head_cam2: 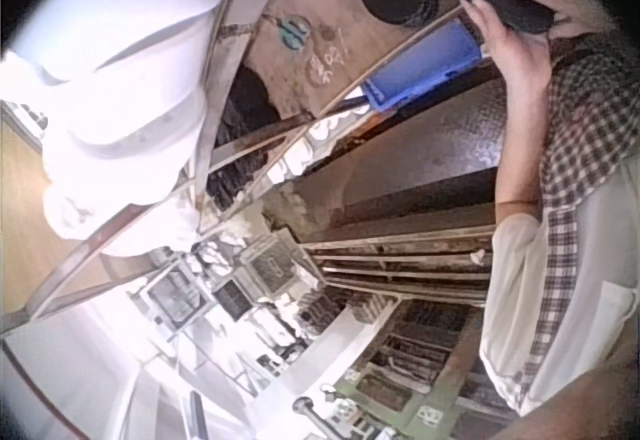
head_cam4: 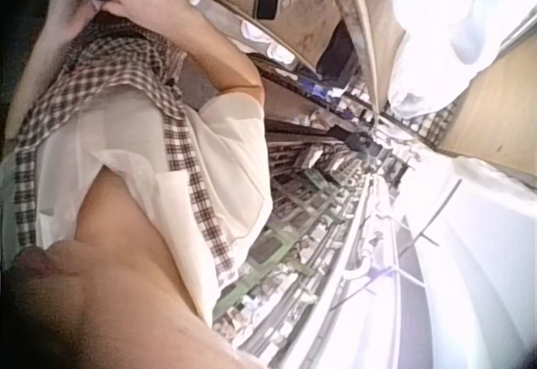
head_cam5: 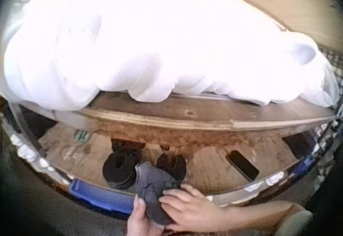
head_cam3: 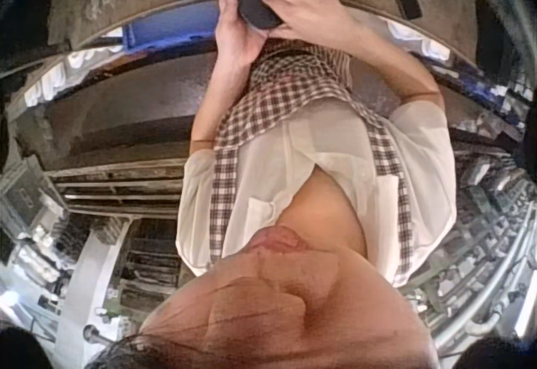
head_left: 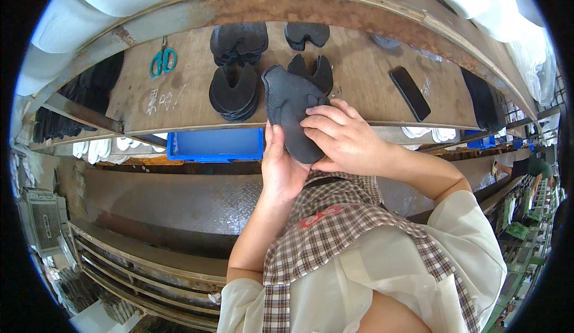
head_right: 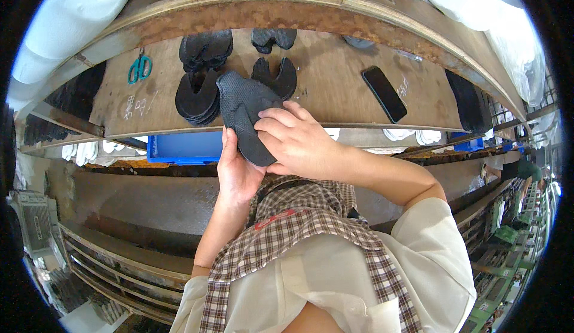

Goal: The person repeatedly picks up black slipper soles and upper parts from a shelf, aligns and presses them together, and places the assembled slippers back on the shelf. The process is repeated multiple times with different pairs.

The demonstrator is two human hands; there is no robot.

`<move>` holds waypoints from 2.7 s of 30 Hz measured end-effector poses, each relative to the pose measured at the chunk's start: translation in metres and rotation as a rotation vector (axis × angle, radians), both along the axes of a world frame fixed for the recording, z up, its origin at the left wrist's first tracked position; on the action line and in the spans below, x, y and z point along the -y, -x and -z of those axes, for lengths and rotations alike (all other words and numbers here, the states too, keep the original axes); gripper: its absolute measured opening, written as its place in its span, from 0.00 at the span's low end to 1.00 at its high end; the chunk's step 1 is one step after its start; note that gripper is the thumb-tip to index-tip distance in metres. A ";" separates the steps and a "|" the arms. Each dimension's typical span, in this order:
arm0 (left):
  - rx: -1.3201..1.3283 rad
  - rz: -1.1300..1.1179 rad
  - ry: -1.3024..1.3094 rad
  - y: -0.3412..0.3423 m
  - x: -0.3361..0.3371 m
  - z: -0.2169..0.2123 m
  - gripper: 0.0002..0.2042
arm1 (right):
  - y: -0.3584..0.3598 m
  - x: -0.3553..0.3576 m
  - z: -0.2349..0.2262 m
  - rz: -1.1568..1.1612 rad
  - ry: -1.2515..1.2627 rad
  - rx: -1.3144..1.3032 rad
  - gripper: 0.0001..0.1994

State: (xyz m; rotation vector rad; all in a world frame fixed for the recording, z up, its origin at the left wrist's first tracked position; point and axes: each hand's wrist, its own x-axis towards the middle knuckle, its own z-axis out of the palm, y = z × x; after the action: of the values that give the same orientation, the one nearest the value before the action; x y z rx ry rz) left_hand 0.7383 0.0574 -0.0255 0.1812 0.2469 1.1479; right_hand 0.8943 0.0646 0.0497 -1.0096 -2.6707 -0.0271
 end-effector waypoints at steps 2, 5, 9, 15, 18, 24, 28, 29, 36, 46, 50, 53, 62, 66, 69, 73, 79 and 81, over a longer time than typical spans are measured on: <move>-0.074 -0.026 -0.017 -0.001 0.003 -0.001 0.20 | -0.002 0.002 0.001 0.018 0.060 -0.046 0.30; -0.065 -0.017 0.009 0.002 0.007 -0.003 0.20 | -0.006 0.002 0.006 0.000 0.093 -0.066 0.29; 0.002 0.033 0.121 0.006 0.008 -0.002 0.21 | -0.013 -0.004 0.006 -0.055 0.147 -0.105 0.28; -0.078 -0.061 0.056 0.013 0.024 0.004 0.22 | -0.045 -0.039 -0.018 0.036 0.195 -0.315 0.27; -0.085 -0.065 0.078 0.019 0.032 0.006 0.22 | -0.058 -0.078 -0.007 0.131 0.071 -0.248 0.27; -0.151 -0.067 0.099 0.023 0.034 0.002 0.22 | -0.048 -0.107 0.037 0.177 0.183 -0.075 0.35; -0.164 -0.090 0.078 0.022 0.030 -0.003 0.21 | -0.041 -0.080 0.020 0.207 0.206 -0.417 0.28; -0.149 -0.101 0.033 0.020 0.027 -0.004 0.22 | -0.036 -0.071 0.016 0.232 0.457 -0.604 0.26; 0.018 0.064 0.079 0.008 0.008 -0.008 0.20 | -0.021 -0.039 0.009 0.352 0.761 -0.786 0.10; -0.029 -0.054 -0.002 -0.007 -0.002 -0.020 0.18 | -0.047 -0.059 -0.001 0.447 0.911 -1.091 0.11; -0.026 -0.070 -0.019 -0.003 -0.003 -0.018 0.16 | -0.058 -0.088 0.010 0.448 0.716 -1.207 0.10; -0.023 -0.070 -0.014 -0.002 -0.002 -0.013 0.15 | -0.065 -0.145 0.018 0.520 0.476 -1.509 0.15; -0.027 -0.072 0.144 0.000 0.000 0.007 0.14 | -0.078 -0.271 0.081 0.762 0.155 -0.801 0.19; -0.186 -0.092 0.141 0.000 -0.001 0.010 0.11 | -0.079 -0.268 0.073 0.823 0.103 -0.535 0.22; -0.197 -0.159 0.046 -0.005 -0.003 0.009 0.08 | -0.069 -0.235 0.042 0.774 0.049 -0.471 0.24; -0.358 -0.240 -0.069 -0.013 -0.024 0.009 0.11 | -0.072 -0.109 0.011 0.447 1.105 -0.685 0.24; -1.163 -0.521 -0.466 -0.028 -0.083 0.019 0.17 | -0.051 -0.071 0.036 0.547 0.990 -1.070 0.23; -1.506 -0.579 -0.659 -0.021 -0.105 0.025 0.17 | -0.045 -0.084 0.052 0.624 0.849 -1.062 0.23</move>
State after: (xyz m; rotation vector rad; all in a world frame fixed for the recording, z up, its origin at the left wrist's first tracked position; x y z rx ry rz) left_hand 0.7598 0.1624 -0.0502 1.6579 1.2990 1.4268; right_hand 0.9390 0.1489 -0.0022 -1.4549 -1.2925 1.2041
